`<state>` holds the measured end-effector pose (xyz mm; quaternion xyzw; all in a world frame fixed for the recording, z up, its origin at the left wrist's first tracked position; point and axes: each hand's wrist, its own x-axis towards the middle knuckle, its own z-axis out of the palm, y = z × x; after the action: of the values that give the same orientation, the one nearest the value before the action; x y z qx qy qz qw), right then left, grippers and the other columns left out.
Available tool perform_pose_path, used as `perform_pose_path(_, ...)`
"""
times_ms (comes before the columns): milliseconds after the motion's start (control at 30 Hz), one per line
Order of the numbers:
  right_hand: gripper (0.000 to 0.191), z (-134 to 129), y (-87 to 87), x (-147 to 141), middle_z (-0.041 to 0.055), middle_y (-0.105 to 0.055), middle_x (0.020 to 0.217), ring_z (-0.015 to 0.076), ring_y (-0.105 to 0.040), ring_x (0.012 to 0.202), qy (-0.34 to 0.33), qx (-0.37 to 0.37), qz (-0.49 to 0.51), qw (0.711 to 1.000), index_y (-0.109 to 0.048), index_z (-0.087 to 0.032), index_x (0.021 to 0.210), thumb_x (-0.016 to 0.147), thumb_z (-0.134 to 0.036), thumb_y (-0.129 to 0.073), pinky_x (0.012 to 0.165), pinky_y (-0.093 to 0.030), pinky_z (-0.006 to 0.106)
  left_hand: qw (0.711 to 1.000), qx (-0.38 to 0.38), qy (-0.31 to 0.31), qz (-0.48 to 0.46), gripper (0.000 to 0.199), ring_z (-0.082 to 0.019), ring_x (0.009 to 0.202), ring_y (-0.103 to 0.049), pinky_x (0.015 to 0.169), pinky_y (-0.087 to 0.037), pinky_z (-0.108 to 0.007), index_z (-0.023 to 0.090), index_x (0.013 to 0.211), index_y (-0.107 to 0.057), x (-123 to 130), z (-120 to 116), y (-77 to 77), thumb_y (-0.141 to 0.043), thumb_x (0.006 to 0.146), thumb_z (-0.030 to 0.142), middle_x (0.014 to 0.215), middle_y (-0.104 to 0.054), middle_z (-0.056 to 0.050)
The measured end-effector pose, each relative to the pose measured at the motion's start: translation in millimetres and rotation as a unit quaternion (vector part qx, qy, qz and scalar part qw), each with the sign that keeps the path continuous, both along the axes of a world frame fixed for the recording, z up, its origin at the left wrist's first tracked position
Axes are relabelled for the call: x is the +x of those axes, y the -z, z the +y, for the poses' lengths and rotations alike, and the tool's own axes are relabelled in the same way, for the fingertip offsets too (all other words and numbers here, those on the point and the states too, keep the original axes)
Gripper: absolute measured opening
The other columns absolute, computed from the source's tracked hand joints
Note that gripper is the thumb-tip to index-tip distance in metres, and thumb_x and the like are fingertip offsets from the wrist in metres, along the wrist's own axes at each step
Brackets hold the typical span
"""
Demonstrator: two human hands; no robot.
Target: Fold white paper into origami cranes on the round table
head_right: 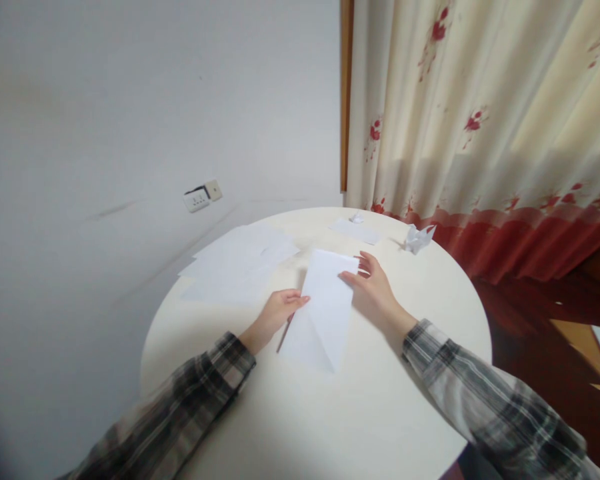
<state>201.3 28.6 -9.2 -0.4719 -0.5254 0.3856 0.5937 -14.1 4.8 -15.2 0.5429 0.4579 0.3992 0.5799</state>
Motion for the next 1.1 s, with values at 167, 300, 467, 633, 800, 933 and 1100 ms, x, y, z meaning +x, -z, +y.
perform_pose_path(167,0.045,-10.7,8.1,-15.4,0.0117,-0.065,0.1,0.0228,-0.063,0.086,-0.216,-0.124,0.094,0.964,-0.056,-0.017,0.1,0.063,-0.036,-0.072,0.08,-0.048,0.038,0.997,0.003,-0.036,-0.067,0.037,-0.02,0.07,-0.063,0.066,-0.047,-0.028,0.012,0.079,-0.063,-0.3,-1.1,0.3,-0.072,0.061,0.043,0.075,-0.069,-0.006)
perform_pose_path(300,0.041,-16.0,14.2,-20.0,0.008,-0.068,0.093,0.0209,-0.064,0.081,-0.251,-0.129,0.08,0.956,-0.061,-0.015,0.093,0.06,-0.034,-0.075,0.076,-0.049,0.035,0.997,0.007,-0.004,-0.074,0.041,-0.022,0.079,-0.064,0.07,-0.048,-0.03,0.012,0.091,-0.063,1.4,-2.3,-4.1,-0.071,0.063,0.042,0.086,-0.07,-0.008)
perform_pose_path(467,0.038,-16.6,13.7,-15.6,0.0075,-0.068,0.095,0.02,-0.063,0.082,-0.273,-0.115,0.106,0.949,-0.063,-0.016,0.095,0.064,-0.036,-0.072,0.078,-0.048,0.035,0.994,-0.004,0.046,-0.101,0.042,-0.023,0.087,-0.062,0.075,-0.046,-0.03,0.013,0.1,-0.062,0.3,-0.3,-4.5,-0.069,0.066,0.037,0.094,-0.068,-0.007)
perform_pose_path(633,0.028,-24.2,0.4,-16.9,0.0053,-0.069,0.082,0.0171,-0.062,0.072,-0.272,-0.115,0.095,0.951,-0.069,-0.016,0.085,0.061,-0.031,-0.072,0.069,-0.047,0.03,0.991,-0.008,0.064,-0.118,0.032,-0.018,0.083,-0.06,0.073,-0.044,-0.025,0.015,0.094,-0.065,-4.5,4.4,3.1,-0.067,0.067,0.032,0.09,-0.067,-0.005)
perform_pose_path(800,0.016,-25.6,-2.3,-18.2,0.004,-0.063,0.078,0.0118,-0.055,0.06,-0.25,-0.079,0.041,0.964,-0.071,-0.018,0.076,0.065,-0.029,-0.067,0.052,-0.04,0.023,0.991,-0.045,0.031,-0.121,0.032,-0.015,0.074,-0.06,0.066,-0.043,-0.023,0.016,0.1,-0.063,-2.9,6.8,1.9,-0.06,0.071,0.03,0.086,-0.066,-0.003)
perform_pose_path(933,0.017,-18.9,5.5,-11.5,0.004,-0.055,0.076,0.0126,-0.051,0.064,-0.21,0.05,-0.07,0.974,-0.073,-0.022,0.08,0.075,-0.031,-0.058,0.052,-0.037,0.024,0.986,-0.081,0.027,-0.144,0.038,-0.018,0.083,-0.061,0.072,-0.046,-0.025,0.016,0.105,-0.059,1.3,6.4,-7.0,-0.052,0.077,0.04,0.092,-0.066,-0.005)
perform_pose_path(1100,0.024,-19.1,1.9,-6.0,0.0041,-0.052,0.075,0.015,-0.05,0.068,-0.145,0.172,-0.195,0.955,-0.071,-0.026,0.092,0.082,-0.028,-0.049,0.059,-0.039,0.027,0.985,-0.061,0.085,-0.14,0.048,-0.021,0.094,-0.059,0.077,-0.046,-0.029,0.014,0.111,-0.054,1.4,-0.1,-9.7,-0.06,0.074,0.044,0.104,-0.064,-0.009)
